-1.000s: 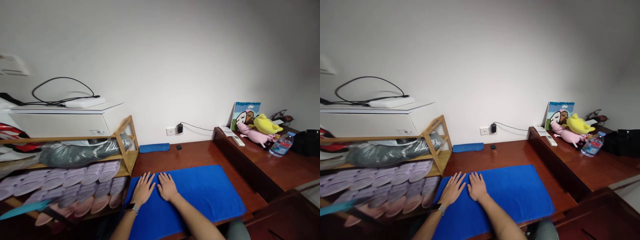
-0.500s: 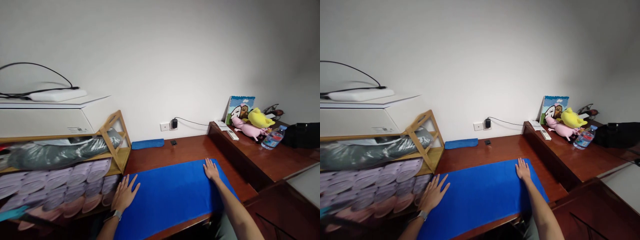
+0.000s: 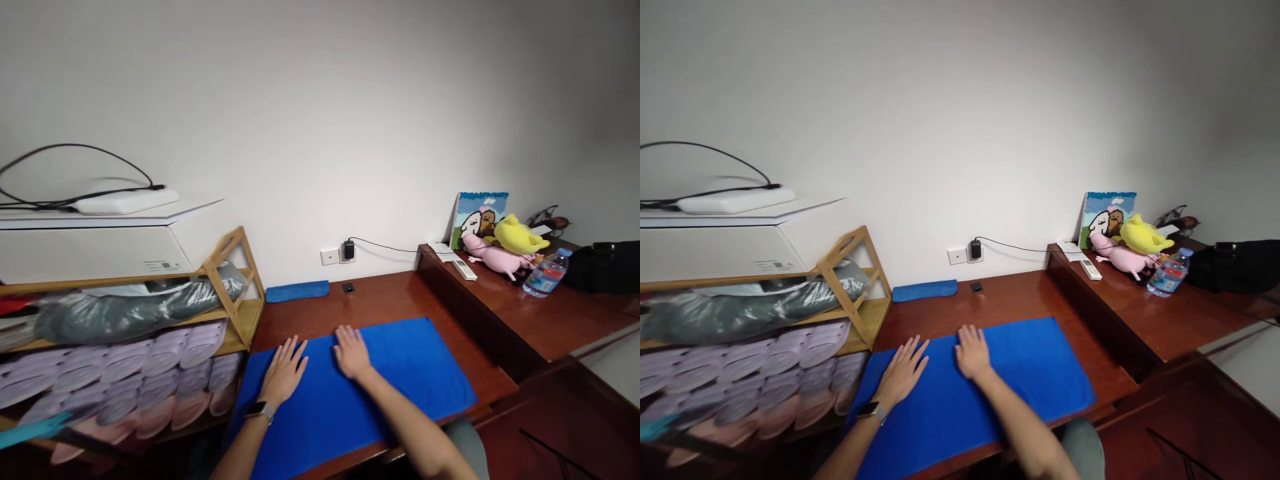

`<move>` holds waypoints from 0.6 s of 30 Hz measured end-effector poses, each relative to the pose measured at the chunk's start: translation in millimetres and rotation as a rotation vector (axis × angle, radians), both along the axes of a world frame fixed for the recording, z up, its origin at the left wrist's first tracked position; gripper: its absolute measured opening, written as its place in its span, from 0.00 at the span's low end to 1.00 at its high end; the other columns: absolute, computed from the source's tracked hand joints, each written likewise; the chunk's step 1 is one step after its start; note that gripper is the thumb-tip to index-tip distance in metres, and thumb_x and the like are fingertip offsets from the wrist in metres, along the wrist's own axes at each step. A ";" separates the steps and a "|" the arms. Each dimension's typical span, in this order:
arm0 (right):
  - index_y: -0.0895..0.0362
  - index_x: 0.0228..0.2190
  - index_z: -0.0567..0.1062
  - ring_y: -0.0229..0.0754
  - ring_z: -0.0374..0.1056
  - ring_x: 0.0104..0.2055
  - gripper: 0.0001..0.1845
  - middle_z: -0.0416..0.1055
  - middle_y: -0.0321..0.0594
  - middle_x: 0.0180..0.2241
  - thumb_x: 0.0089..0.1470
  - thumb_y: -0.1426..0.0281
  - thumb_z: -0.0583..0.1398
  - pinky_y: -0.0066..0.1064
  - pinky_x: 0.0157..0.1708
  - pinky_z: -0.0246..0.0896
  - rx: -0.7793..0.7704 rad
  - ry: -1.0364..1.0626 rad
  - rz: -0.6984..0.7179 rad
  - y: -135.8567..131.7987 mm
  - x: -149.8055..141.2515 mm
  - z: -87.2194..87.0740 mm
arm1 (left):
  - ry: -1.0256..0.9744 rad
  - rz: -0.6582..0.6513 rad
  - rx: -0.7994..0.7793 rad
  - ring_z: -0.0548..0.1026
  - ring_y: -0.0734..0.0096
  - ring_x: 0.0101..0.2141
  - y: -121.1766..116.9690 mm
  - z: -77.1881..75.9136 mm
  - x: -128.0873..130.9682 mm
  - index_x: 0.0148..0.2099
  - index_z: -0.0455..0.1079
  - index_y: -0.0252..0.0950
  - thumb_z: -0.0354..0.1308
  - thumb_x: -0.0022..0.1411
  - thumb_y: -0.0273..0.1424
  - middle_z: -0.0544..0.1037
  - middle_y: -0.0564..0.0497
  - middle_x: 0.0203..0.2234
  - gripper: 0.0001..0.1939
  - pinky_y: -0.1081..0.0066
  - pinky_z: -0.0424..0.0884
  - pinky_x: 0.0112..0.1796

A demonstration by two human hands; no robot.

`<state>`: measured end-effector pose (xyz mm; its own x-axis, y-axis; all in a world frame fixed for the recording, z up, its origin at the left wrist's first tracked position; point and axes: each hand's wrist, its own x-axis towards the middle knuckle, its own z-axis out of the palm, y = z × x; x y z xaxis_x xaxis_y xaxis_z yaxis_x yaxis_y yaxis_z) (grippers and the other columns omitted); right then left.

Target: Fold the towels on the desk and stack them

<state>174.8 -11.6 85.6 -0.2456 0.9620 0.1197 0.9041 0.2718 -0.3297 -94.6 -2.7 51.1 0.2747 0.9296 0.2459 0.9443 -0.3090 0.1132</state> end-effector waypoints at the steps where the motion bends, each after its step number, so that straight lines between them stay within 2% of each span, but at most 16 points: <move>1: 0.58 0.74 0.56 0.48 0.41 0.79 0.35 0.50 0.42 0.76 0.74 0.57 0.42 0.46 0.77 0.32 -0.024 0.031 0.057 -1.6 -28.7 -1.0 | 0.001 -0.006 -0.030 0.56 0.55 0.74 2.7 -2.0 10.6 0.74 0.61 0.44 0.43 0.75 0.46 0.59 0.45 0.76 0.31 0.50 0.52 0.72; 3: 0.58 0.74 0.56 0.47 0.41 0.79 0.35 0.50 0.43 0.76 0.75 0.57 0.42 0.47 0.76 0.34 -0.083 0.066 0.113 -1.7 -66.7 -4.7 | 0.015 0.013 -0.084 0.58 0.54 0.74 7.1 -7.6 23.6 0.73 0.63 0.43 0.43 0.74 0.44 0.61 0.44 0.75 0.31 0.49 0.53 0.72; 4: 0.58 0.74 0.56 0.47 0.41 0.79 0.35 0.50 0.44 0.76 0.75 0.57 0.42 0.48 0.76 0.35 -0.105 0.074 0.123 -0.4 -74.5 -7.0 | 0.022 0.024 -0.102 0.59 0.53 0.73 8.8 -10.9 24.5 0.73 0.63 0.42 0.43 0.74 0.43 0.61 0.43 0.74 0.31 0.48 0.54 0.71; 5: 0.58 0.74 0.55 0.46 0.41 0.79 0.35 0.50 0.44 0.76 0.75 0.57 0.42 0.48 0.76 0.34 -0.116 0.078 0.126 1.5 -74.4 -9.5 | 0.026 0.041 -0.110 0.60 0.52 0.73 10.2 -14.5 21.2 0.74 0.63 0.41 0.42 0.74 0.42 0.62 0.42 0.74 0.31 0.47 0.55 0.71; 7: 0.57 0.75 0.54 0.45 0.40 0.79 0.35 0.49 0.43 0.76 0.75 0.56 0.42 0.47 0.77 0.32 -0.116 0.071 0.108 6.2 -52.5 -14.6 | 0.020 0.111 -0.101 0.60 0.50 0.73 12.3 -22.7 2.9 0.75 0.61 0.39 0.40 0.74 0.44 0.61 0.40 0.74 0.33 0.44 0.55 0.70; 9: 0.54 0.75 0.53 0.45 0.38 0.79 0.35 0.47 0.41 0.77 0.74 0.55 0.41 0.47 0.76 0.31 -0.117 0.034 0.047 10.2 -6.8 -19.1 | 0.006 0.205 -0.073 0.58 0.50 0.74 13.4 -32.2 -25.9 0.76 0.58 0.37 0.38 0.74 0.46 0.59 0.39 0.75 0.36 0.44 0.53 0.71; 13: 0.51 0.76 0.51 0.46 0.35 0.80 0.35 0.43 0.38 0.77 0.74 0.55 0.40 0.48 0.76 0.28 -0.165 -0.092 -0.209 13.0 118.8 -25.9 | -0.011 0.290 -0.045 0.55 0.51 0.75 12.1 -48.4 -75.1 0.77 0.56 0.34 0.36 0.72 0.51 0.57 0.39 0.76 0.40 0.48 0.52 0.72; 16: 0.53 0.76 0.46 0.44 0.34 0.80 0.36 0.41 0.38 0.78 0.74 0.56 0.38 0.45 0.76 0.27 -0.232 -0.161 -0.448 10.1 203.5 -27.9 | -0.023 0.296 -0.039 0.54 0.51 0.75 9.8 -49.4 -82.2 0.77 0.55 0.35 0.37 0.71 0.52 0.58 0.40 0.76 0.41 0.48 0.52 0.71; 18: 0.54 0.76 0.45 0.43 0.34 0.80 0.37 0.40 0.37 0.78 0.74 0.56 0.37 0.43 0.76 0.27 -0.262 -0.173 -0.546 7.7 241.4 -26.8 | -0.024 0.302 -0.042 0.55 0.51 0.75 8.9 -43.5 -77.1 0.77 0.56 0.37 0.38 0.71 0.52 0.59 0.41 0.75 0.40 0.48 0.52 0.71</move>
<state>416.2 -3.9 58.8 0.2945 0.9462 -0.1341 0.9360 -0.3139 -0.1592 -171.7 6.2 7.6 -0.0214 0.9778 0.2082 0.9896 -0.0088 0.1432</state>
